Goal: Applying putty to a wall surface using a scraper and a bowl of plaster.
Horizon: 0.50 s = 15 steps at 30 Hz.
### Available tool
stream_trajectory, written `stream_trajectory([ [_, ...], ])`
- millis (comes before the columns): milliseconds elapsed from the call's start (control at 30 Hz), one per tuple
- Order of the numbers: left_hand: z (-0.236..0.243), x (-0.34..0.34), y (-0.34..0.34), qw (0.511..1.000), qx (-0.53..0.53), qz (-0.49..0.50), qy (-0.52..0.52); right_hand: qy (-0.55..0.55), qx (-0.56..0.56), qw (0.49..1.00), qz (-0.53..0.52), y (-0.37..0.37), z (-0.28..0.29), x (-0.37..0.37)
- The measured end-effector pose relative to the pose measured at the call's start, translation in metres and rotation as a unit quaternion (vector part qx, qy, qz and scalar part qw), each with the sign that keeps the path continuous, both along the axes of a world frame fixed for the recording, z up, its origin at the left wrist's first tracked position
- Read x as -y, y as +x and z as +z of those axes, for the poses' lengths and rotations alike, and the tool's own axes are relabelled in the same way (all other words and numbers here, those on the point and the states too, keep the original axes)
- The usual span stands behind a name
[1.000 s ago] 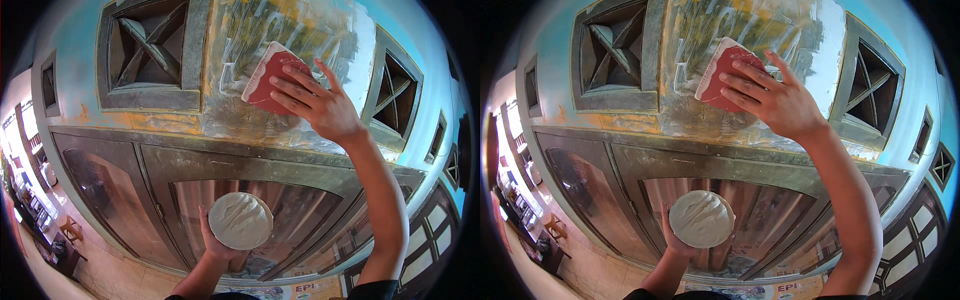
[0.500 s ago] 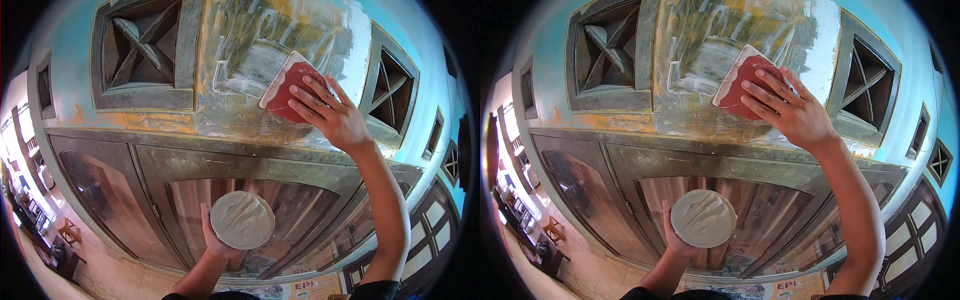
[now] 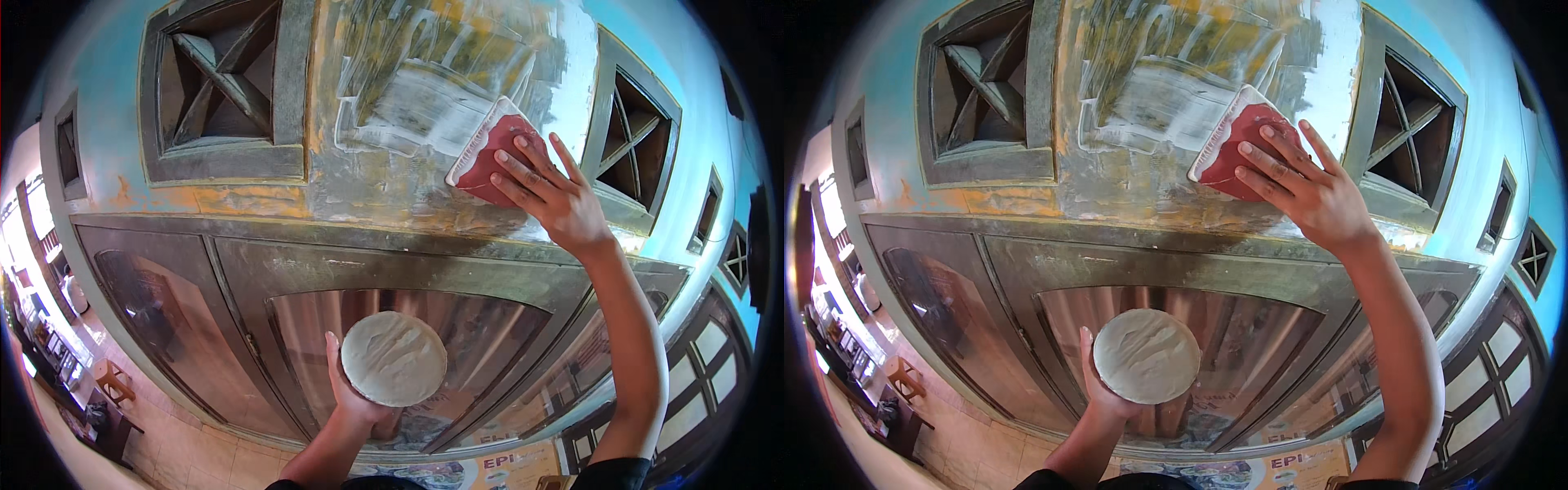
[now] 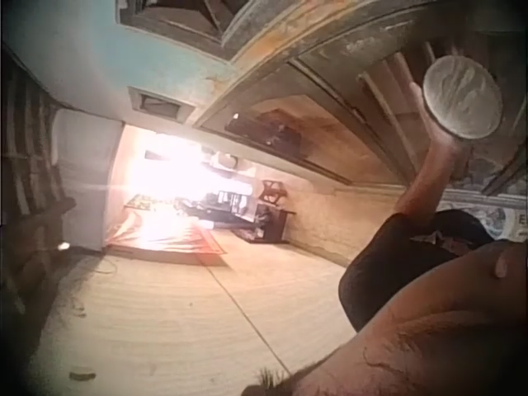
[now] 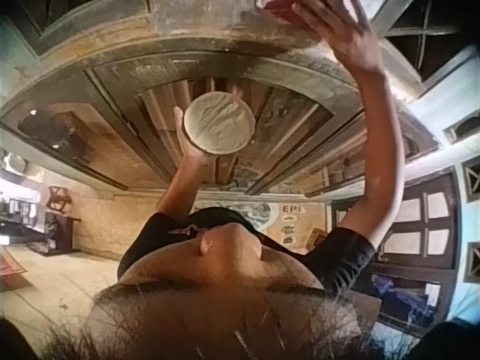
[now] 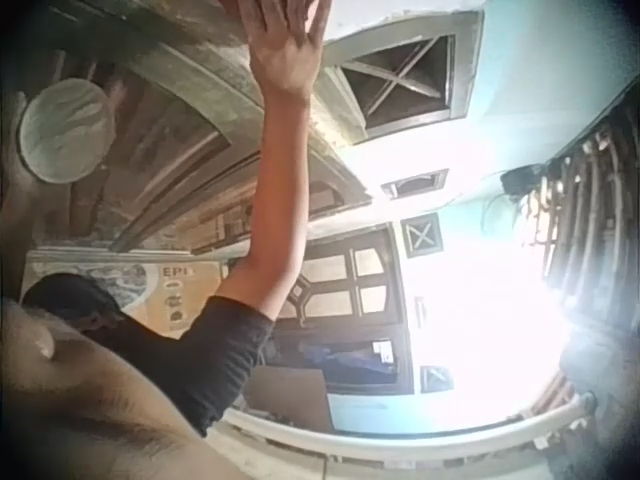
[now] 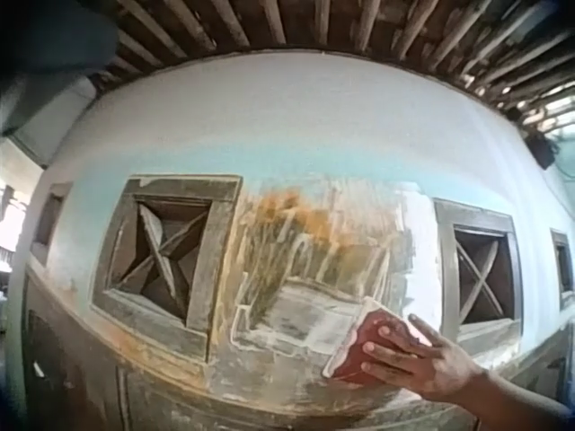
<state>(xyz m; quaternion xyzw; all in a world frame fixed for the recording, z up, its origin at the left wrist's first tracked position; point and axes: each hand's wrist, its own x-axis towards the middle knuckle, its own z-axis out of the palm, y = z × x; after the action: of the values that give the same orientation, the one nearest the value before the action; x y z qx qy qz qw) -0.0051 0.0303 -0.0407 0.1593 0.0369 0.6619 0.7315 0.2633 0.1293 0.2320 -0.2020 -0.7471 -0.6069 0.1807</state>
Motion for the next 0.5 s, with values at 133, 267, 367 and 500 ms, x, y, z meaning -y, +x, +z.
stream_trajectory([
  [133,0.003,0.001,0.003,0.999,-0.025,0.014,-0.014,-0.018,-0.016,1.0,0.003,0.005,-0.003,0.002],
  [267,-0.002,-0.001,0.002,1.0,0.007,-0.006,-0.013,-0.035,-0.02,0.999,0.005,0.009,-0.006,0.002],
  [367,-0.001,-0.002,0.003,1.0,0.011,-0.008,-0.017,-0.011,-0.019,1.0,-0.01,0.013,-0.01,0.003],
  [500,0.0,-0.002,0.003,1.0,-0.007,0.006,-0.021,-0.006,-0.03,0.999,-0.028,0.016,-0.017,0.006],
])
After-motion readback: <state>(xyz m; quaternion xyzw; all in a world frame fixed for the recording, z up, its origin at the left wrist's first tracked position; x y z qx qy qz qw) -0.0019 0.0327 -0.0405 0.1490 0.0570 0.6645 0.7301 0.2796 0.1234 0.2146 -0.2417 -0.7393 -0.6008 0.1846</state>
